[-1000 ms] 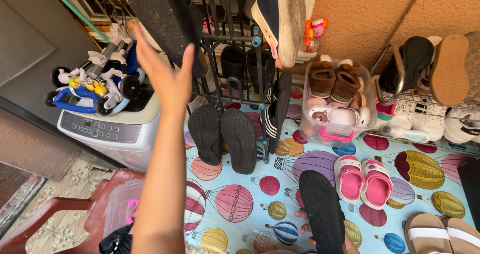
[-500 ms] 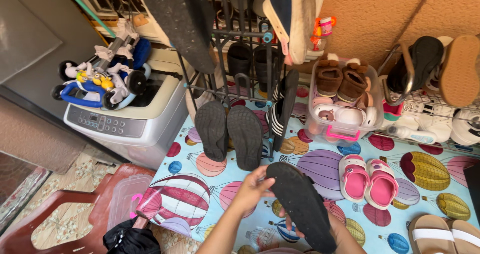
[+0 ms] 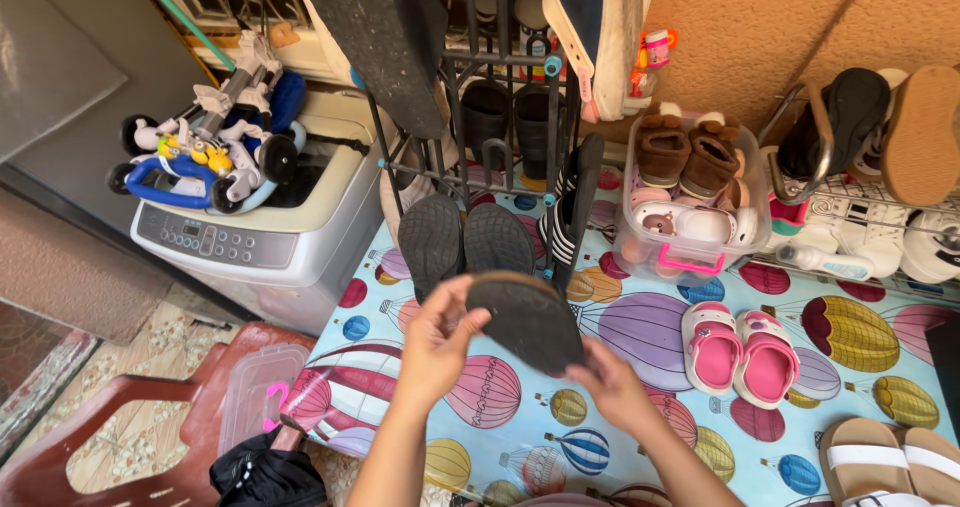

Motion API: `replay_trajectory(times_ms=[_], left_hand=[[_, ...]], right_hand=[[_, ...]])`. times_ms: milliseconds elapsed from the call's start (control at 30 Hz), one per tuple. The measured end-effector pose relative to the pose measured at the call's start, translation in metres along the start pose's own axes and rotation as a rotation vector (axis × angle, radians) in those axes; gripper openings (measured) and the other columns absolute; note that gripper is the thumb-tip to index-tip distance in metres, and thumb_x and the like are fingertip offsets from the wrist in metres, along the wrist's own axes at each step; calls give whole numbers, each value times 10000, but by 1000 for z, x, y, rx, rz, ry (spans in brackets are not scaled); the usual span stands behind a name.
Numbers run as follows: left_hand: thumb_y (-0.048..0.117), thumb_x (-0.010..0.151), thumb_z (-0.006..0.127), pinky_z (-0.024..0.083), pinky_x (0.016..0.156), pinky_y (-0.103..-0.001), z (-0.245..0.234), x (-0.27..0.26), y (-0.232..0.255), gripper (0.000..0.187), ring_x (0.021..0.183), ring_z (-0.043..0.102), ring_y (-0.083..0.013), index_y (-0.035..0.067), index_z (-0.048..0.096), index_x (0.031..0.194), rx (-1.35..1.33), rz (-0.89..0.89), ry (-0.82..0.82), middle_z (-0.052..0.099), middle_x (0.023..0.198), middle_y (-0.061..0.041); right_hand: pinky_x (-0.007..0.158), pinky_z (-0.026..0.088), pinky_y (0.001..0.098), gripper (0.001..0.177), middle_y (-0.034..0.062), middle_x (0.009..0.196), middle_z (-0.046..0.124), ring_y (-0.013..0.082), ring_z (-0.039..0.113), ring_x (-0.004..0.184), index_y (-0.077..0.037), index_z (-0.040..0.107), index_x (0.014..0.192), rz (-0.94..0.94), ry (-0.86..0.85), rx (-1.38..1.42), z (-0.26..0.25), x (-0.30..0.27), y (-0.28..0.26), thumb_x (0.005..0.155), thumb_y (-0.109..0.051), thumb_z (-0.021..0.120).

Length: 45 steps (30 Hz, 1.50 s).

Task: The person organizes a collection of shoes on a patterned floor mat. They pick up various pairs including sandals, sneakers, and slippers, place them into a clear plastic container and a cardboard box, and arrange the remaining pairs neatly on the floor.

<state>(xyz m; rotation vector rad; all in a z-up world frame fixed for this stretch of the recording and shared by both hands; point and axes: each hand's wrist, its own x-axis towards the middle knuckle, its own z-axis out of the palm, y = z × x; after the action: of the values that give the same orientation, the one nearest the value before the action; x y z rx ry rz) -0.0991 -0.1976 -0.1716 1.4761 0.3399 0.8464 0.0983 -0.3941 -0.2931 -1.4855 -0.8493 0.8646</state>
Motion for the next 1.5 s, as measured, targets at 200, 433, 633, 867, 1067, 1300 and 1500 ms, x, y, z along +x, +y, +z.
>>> replay_trajectory(times_ms=[200,433,633,867,1067,1300,1500], left_hand=[[57,1000,636,471,1163,-450,-3,3,107,690,1532,414,-321,58,300,1603,83,356,123,331,1680,-148],[42,953,644,502,1115,-463,-19,-12,92,691,1487,452,-333,57,325,1565,147,250,226,362,1639,-163],[23,921,661,546,1062,-433,-50,-23,70,676,1433,506,-321,44,357,1525,211,185,293,412,1593,-182],[42,912,670,553,1037,-408,-71,-20,55,692,1411,517,-310,53,347,1524,240,96,330,442,1558,-197],[96,917,684,543,1027,-397,-77,-3,35,704,1387,536,-299,65,342,1531,273,39,288,449,1556,-177],[177,958,670,552,1002,-396,-109,39,5,621,1350,566,-305,74,407,1511,445,52,337,501,1514,-177],[199,1009,661,540,962,-446,-130,126,-46,507,1269,628,-358,38,487,1457,718,196,270,623,1394,-218]], right_hand=[[827,611,325,514,85,1163,690,183,712,906,-49,427,1508,-418,95,71,33,81,-188,1010,-33,553],[801,649,326,387,94,1261,686,155,684,1057,-23,509,1438,-629,71,266,44,194,-348,1076,-135,586],[745,634,312,372,95,1169,715,160,720,975,-44,531,1394,-446,126,266,49,219,-306,1038,-141,576],[888,633,330,391,100,1230,684,152,698,1066,-35,507,1414,-420,184,322,58,196,-230,1028,-46,565],[872,615,314,478,134,1233,662,166,709,1001,-77,460,1497,-404,189,323,52,195,-222,1032,-66,573],[678,566,273,314,109,1121,688,150,710,880,-22,553,1366,-484,636,69,14,135,-128,1078,-140,594],[638,552,352,346,141,1023,722,233,711,743,-39,635,1247,-388,619,-534,4,157,-46,932,-169,702]])
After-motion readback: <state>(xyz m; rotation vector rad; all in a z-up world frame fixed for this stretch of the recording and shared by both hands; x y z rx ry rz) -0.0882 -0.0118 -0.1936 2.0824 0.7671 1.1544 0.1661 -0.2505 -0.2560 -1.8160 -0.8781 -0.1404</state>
